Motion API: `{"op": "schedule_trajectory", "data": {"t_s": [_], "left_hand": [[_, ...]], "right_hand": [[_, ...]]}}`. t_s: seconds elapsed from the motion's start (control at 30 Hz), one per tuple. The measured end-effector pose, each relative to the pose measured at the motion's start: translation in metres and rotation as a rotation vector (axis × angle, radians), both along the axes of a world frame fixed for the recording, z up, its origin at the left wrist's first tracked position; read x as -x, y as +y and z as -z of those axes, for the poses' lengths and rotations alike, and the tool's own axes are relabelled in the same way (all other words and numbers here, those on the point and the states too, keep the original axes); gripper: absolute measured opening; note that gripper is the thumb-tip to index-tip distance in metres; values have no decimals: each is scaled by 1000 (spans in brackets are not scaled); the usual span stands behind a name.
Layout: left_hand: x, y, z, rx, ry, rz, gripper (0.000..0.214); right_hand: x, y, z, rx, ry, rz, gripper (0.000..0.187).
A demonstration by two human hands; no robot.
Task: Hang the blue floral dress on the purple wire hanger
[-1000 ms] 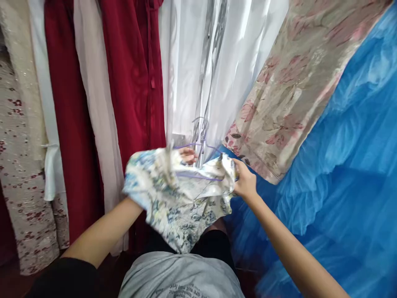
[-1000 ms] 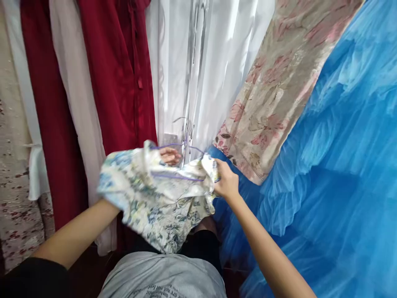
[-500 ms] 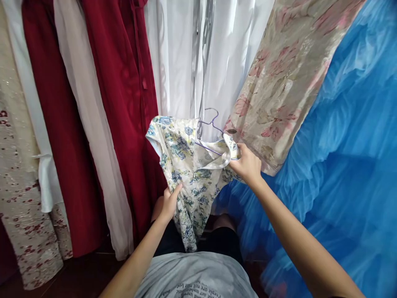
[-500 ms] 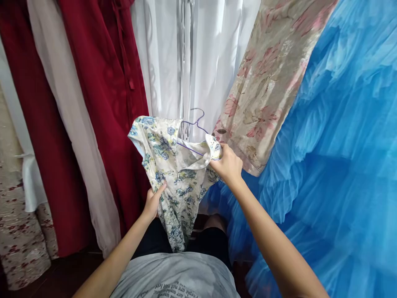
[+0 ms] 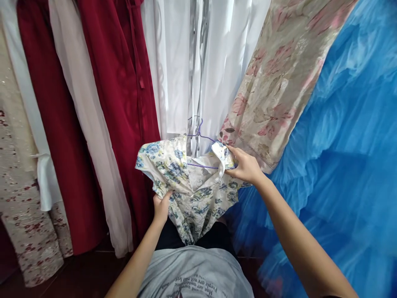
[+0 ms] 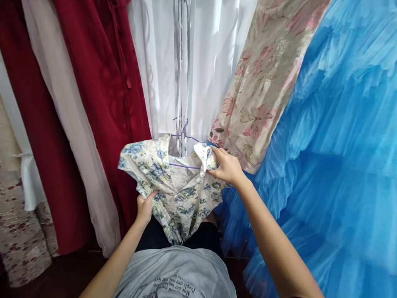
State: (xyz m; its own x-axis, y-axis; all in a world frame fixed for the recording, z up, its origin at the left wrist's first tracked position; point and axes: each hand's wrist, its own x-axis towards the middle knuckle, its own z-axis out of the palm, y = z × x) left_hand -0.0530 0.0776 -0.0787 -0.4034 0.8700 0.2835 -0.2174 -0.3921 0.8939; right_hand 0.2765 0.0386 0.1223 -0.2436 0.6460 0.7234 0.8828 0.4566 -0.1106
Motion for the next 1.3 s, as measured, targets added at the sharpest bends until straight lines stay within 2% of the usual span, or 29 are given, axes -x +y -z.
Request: {"op": "schedule_trajectory", "data": {"t_s": [0.1, 0.17, 0.23, 0.27, 0.3, 0.37, 0.43, 0.53, 0.7, 0.9, 1.07, 1.3], "left_hand": [[-12, -6, 11, 57, 1, 14, 32], [-26, -13, 22, 92, -15, -5, 32], [-40, -23, 33, 113, -48, -23, 34], [-46, -28, 38, 113, -64, -21, 34], [-51, -32, 41, 108, -74, -7, 35], [-57, -40, 43, 90, -77, 49, 36], [-57, -45, 42, 84, -70, 92, 38], [-53, -50, 36, 97, -55, 69, 39], [-53, -61, 19, 127, 8, -62, 38], [-58, -73, 7, 32, 69, -1, 45], [-57, -73, 8, 72, 65, 14, 44], [-52, -69, 15, 67, 67, 8, 44]], "right_hand": [[10, -9, 18, -137, 145, 70, 87], [26, -17, 46, -290, 417, 97, 65], [52, -27, 84, -329, 779, 107, 31], [66, -31, 105, -229, 928, 61, 24], [82, -35, 125, -43, 995, -31, 27], [112, -37, 158, 380, 1001, -224, 38], [134, -34, 176, 511, 999, -329, 40], [146, -26, 181, 486, 1021, -358, 41], [131, -24, 175, 516, 1075, -265, 42], [141, -27, 180, 538, 1083, -250, 39], [149, -28, 183, 455, 1132, -210, 24], [144, -32, 182, 479, 1071, -204, 26]]}}
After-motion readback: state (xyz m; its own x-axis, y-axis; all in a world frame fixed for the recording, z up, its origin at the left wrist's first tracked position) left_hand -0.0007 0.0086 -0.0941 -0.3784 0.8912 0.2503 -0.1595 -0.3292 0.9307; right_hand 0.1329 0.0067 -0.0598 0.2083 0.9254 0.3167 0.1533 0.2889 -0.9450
